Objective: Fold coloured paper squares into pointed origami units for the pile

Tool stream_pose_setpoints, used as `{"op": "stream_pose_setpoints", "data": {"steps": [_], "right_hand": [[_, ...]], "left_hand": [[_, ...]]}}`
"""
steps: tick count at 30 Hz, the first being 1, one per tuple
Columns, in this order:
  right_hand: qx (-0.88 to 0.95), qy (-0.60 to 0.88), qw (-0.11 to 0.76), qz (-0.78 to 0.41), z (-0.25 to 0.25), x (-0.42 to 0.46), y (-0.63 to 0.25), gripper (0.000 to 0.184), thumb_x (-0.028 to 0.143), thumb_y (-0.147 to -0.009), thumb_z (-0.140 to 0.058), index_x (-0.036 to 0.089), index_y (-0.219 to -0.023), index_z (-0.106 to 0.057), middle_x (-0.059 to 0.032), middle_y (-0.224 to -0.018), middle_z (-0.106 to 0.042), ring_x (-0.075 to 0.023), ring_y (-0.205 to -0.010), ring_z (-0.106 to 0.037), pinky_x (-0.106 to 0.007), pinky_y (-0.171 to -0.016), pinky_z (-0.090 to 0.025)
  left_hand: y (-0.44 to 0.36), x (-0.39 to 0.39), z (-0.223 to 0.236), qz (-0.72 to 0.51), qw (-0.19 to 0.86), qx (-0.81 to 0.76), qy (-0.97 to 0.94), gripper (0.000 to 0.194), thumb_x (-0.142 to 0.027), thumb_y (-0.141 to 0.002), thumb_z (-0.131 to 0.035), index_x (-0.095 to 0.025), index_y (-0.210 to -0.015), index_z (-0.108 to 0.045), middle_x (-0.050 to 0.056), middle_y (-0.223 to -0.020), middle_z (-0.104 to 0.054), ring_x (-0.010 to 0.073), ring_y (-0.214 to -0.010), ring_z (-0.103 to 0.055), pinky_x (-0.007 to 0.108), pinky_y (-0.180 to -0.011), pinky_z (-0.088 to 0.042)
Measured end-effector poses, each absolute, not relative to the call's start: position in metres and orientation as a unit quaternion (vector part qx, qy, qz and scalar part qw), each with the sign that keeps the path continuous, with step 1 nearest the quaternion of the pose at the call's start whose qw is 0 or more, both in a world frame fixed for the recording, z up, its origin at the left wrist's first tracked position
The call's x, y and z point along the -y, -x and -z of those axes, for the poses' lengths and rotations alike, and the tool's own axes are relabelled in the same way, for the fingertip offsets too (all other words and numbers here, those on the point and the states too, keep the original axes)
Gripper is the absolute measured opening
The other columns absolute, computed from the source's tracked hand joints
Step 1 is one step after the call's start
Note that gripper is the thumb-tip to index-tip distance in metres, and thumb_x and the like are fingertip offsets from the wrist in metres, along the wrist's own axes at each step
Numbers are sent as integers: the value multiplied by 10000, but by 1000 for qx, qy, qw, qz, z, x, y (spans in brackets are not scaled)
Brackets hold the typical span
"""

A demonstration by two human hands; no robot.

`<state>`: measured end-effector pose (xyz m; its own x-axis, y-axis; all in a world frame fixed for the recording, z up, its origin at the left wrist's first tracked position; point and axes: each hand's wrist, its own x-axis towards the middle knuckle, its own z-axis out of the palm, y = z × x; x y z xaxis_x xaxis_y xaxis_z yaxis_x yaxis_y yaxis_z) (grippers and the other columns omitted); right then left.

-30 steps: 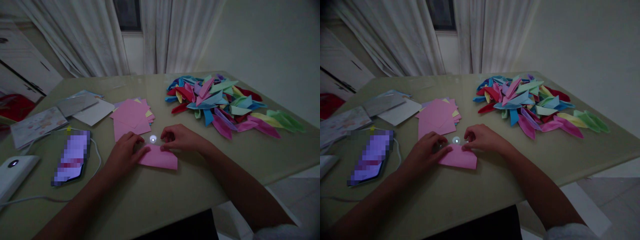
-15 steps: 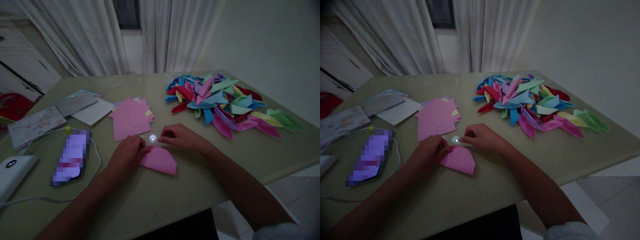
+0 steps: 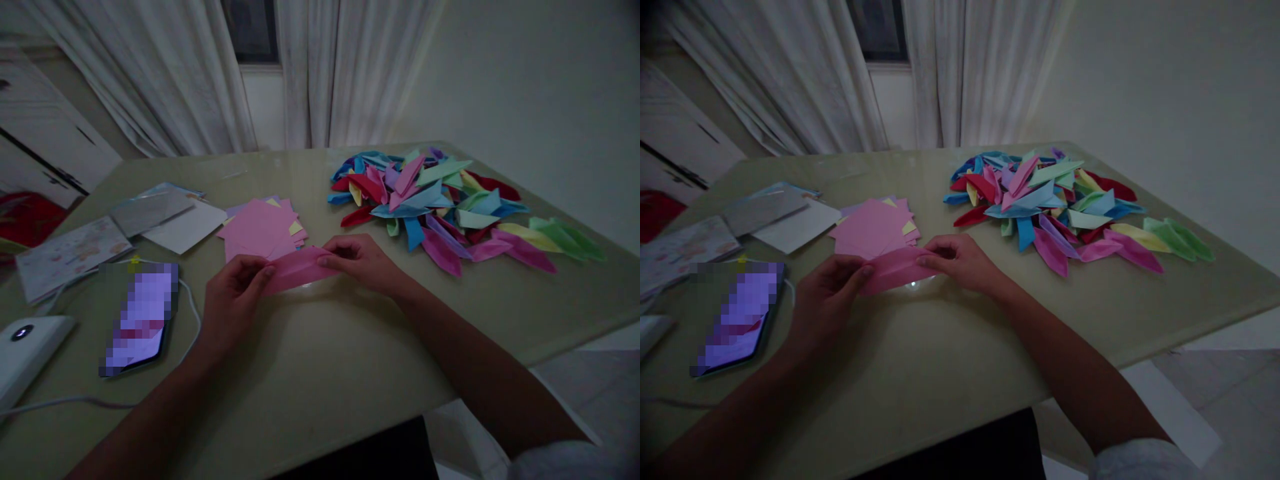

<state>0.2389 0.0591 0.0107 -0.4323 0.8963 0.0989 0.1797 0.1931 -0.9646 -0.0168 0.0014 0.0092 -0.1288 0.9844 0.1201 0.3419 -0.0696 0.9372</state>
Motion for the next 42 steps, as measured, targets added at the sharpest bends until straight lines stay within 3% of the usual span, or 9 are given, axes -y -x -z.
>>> {"op": "stream_pose_setpoints", "data": {"steps": [7, 18, 23, 30, 33, 36, 39, 42], "right_hand": [[666, 400, 390, -495, -3, -61, -237, 191, 373, -870, -813, 203, -945, -857, -48, -913, -805, -192, -845, -702, -308, -773, -534], [631, 401, 424, -511, -6, -57, -232, 238, 426, -855, -849, 213, -960, -877, -41, -893, -805, -171, -788, -686, -288, -720, -520], [618, 422, 437, -499, -7, -56, -232, 213, 394, -843, -865, 213, -954, -889, -44, -880, -808, -167, -764, -682, -279, -687, -500], [592, 429, 486, -479, -14, -59, -238, 255, 420, -786, -914, 185, -874, -872, -28, -759, -760, -148, -688, -631, -260, -628, -477], [534, 396, 522, -534, -12, -58, -233, 294, 440, -758, -936, 197, -904, -855, -23, -807, -763, -132, -693, -622, -251, -638, -491], [511, 372, 509, -584, -9, -54, -227, 325, 482, -774, -926, 186, -834, -805, 6, -720, -689, -107, -616, -559, -233, -565, -443], [529, 389, 493, -571, -6, -52, -224, 404, 508, -818, -895, 169, -686, -721, 26, -607, -589, -96, -555, -499, -235, -518, -386], [535, 401, 498, -552, -2, -54, -225, 458, 556, -869, -842, 166, -672, -703, 22, -593, -574, -97, -547, -499, -242, -521, -394]], "left_hand": [[16, 1, -10, -471, 354, -602, -539, 250, -450, -839, -824, -228, -907, -731, 27, -858, -811, 234, -816, -780, 306, -664, -589], [16, 3, -10, -456, 363, -594, -554, 281, -464, -866, -818, -232, -1024, -810, 29, -876, -847, 235, -791, -790, 308, -655, -588], [19, -2, -8, -428, 395, -577, -572, 273, -490, -872, -794, -227, -928, -842, 45, -850, -836, 234, -750, -755, 308, -617, -559], [16, -2, -11, -366, 558, -514, -538, 389, -550, -772, -899, -177, -856, -832, 64, -745, -792, 203, -664, -715, 269, -605, -546], [15, 1, -9, -393, 564, -511, -517, 364, -542, -795, -898, -187, -842, -836, 65, -754, -801, 185, -660, -714, 248, -608, -547], [14, 2, -6, -419, 566, -513, -490, 333, -527, -811, -901, -204, -874, -845, 62, -768, -811, 178, -664, -722, 241, -619, -559], [14, 2, -5, -420, 576, -513, -478, 332, -519, -799, -919, -202, -861, -844, 61, -743, -800, 179, -662, -730, 239, -622, -572], [14, 0, -4, -420, 586, -510, -469, 373, -539, -779, -930, -193, -886, -842, 72, -779, -805, 195, -675, -746, 265, -646, -610]]}}
